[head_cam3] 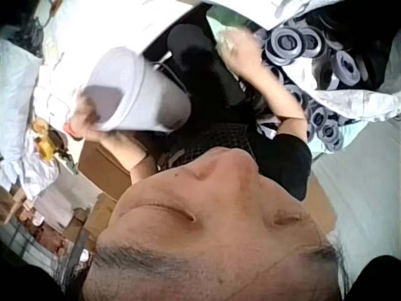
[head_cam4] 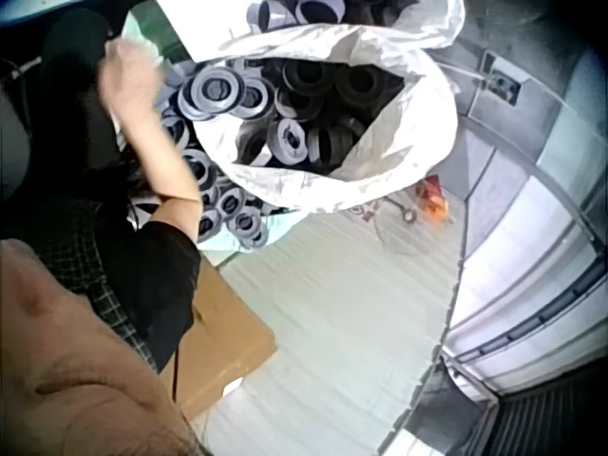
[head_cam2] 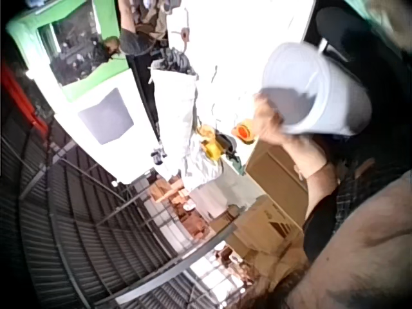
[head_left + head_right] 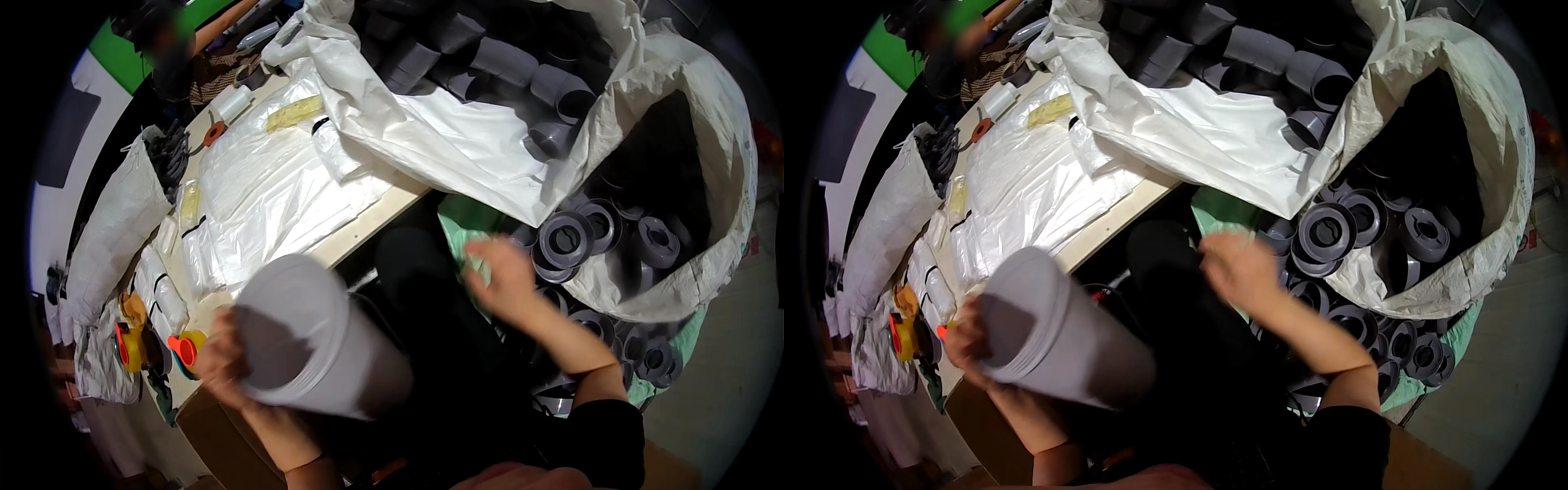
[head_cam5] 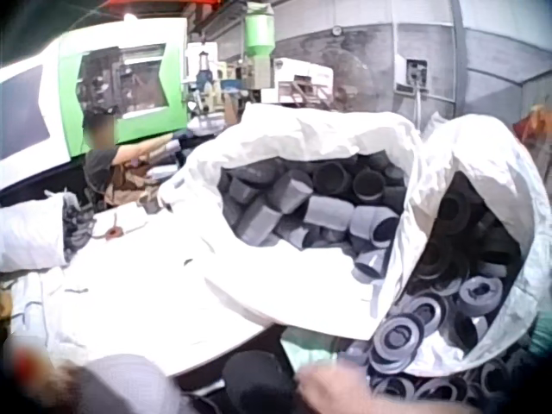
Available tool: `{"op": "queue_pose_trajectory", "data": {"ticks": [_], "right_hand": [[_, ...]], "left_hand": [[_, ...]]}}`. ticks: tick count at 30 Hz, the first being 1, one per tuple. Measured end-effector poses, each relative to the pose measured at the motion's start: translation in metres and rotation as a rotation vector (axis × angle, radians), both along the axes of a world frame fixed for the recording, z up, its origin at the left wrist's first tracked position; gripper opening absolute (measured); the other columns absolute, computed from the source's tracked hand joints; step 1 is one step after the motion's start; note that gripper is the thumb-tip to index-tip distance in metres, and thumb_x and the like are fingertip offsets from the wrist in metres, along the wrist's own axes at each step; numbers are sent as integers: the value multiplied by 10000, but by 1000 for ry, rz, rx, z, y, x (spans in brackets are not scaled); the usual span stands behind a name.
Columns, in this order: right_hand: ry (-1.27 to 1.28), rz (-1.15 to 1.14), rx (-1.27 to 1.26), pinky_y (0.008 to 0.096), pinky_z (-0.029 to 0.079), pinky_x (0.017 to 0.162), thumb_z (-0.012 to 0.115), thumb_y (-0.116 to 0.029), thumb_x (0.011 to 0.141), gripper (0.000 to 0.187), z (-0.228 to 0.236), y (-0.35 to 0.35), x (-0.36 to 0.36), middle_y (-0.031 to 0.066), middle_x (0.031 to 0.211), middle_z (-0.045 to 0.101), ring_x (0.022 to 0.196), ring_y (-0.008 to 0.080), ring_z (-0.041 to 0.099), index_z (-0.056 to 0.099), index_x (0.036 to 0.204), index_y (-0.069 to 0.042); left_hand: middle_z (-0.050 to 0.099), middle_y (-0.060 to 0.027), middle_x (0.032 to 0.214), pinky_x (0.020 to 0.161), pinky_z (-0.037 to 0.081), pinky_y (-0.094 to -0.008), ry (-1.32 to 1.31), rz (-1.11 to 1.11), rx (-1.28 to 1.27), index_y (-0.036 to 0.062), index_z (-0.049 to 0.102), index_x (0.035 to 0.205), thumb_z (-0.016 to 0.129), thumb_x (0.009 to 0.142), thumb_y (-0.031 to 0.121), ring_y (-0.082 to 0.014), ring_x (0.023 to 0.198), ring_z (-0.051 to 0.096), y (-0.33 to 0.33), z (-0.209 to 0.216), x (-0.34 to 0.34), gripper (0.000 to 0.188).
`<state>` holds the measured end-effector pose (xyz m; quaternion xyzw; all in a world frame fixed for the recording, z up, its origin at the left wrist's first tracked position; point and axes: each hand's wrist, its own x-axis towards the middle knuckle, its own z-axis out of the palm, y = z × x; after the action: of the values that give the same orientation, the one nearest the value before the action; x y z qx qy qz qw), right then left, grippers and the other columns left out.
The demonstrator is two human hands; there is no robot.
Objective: The person assembles gray plastic components by attaching circular lids to cylindrical containers. They pick up a container and a lid, fit them together, and place the assembled unit into a cardboard box. The process is repeated multiple times in a repetitive assembly line fashion.
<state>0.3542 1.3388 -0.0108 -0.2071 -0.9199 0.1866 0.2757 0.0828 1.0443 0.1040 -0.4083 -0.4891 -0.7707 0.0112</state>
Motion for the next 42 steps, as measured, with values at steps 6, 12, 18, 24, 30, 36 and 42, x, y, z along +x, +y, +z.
{"op": "queue_pose_trajectory", "data": {"ticks": [6, 12, 18, 24, 30, 36, 42], "right_hand": [[-641, -608, 694, 412, 490, 763, 676, -136, 771, 99, 28, 217, -6, 80, 864, 694, 968, 284, 612, 735, 834, -87], [-374, -618, 318, 505, 483, 834, 569, -182, 922, 225, -51, 226, 52, 154, 874, 717, 990, 367, 639, 711, 836, -30], [486, -666, -394, 381, 447, 612, 498, -228, 1046, 374, -87, 206, 56, 102, 757, 640, 690, 241, 562, 643, 847, 55], [644, -391, -531, 339, 456, 791, 494, -141, 1032, 321, -41, 47, -47, 106, 799, 575, 781, 208, 521, 526, 750, 8], [187, 695, -199, 387, 524, 776, 723, -157, 843, 150, 116, -163, -125, 158, 1061, 695, 856, 277, 659, 642, 862, -33], [296, 1026, -326, 381, 564, 749, 728, -92, 888, 354, 109, -195, -121, 243, 1251, 591, 870, 273, 663, 576, 1190, 13], [410, 380, -203, 384, 532, 781, 681, 25, 849, 284, 23, -105, -46, 202, 1110, 617, 911, 312, 634, 600, 1119, -3]], "left_hand": [[350, 25, 589, 719, 275, -354, 64, -13, -114, 128, 349, 630, 583, 949, 225, -158, 670, 315, 46, -11, -4, 407], [393, 10, 637, 648, 275, -311, 27, 67, -165, 100, 342, 638, 566, 974, 197, -137, 650, 322, 42, -11, -9, 415], [576, -35, 713, 593, 408, -302, 104, 120, -336, 28, 622, 763, 706, 917, 147, -137, 651, 501, 68, -30, -19, 211], [469, -66, 561, 568, 396, -316, 32, 104, -262, 25, 501, 635, 696, 925, 172, -146, 550, 409, 76, -34, -17, 379], [414, -55, 567, 557, 376, -320, -141, 194, -366, 20, 504, 648, 675, 947, 239, -121, 569, 369, 71, -49, -34, 408], [509, -51, 597, 613, 426, -310, -63, 236, -295, 26, 567, 699, 674, 948, 249, -122, 608, 422, 65, -73, -45, 350], [570, 1, 739, 683, 457, -292, -259, 171, -448, 51, 621, 779, 576, 1028, 190, -123, 707, 508, 39, -80, -59, 288]]}}
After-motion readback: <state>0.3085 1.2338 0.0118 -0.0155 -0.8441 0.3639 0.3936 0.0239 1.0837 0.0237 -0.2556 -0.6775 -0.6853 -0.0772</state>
